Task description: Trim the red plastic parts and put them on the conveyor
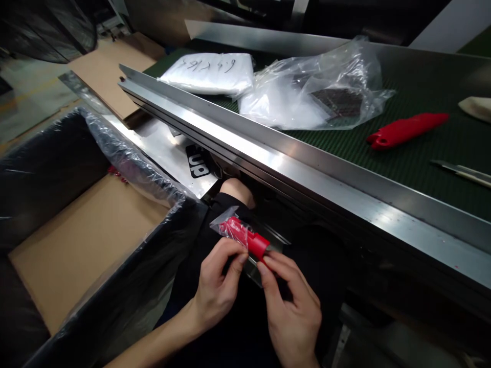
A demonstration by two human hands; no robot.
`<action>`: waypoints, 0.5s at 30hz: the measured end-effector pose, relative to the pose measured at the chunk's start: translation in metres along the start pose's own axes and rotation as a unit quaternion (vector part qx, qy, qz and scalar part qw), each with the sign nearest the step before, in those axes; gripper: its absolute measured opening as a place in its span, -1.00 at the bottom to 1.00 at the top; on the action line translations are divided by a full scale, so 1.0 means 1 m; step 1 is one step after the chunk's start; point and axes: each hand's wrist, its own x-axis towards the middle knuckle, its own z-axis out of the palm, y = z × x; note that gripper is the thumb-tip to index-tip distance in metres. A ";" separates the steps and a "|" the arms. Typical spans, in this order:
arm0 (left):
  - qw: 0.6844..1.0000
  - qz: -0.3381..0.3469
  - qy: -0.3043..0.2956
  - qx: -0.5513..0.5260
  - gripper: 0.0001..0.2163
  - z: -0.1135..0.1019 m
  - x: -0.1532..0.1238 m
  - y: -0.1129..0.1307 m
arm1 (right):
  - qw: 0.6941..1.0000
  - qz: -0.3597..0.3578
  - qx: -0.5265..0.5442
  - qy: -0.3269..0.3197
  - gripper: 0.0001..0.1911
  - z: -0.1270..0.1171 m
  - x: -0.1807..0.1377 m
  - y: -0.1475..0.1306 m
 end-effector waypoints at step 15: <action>0.984 0.119 -0.038 0.123 -0.60 -0.104 0.053 0.050 | 0.950 0.195 0.209 -0.121 -0.81 -0.012 0.032 -0.029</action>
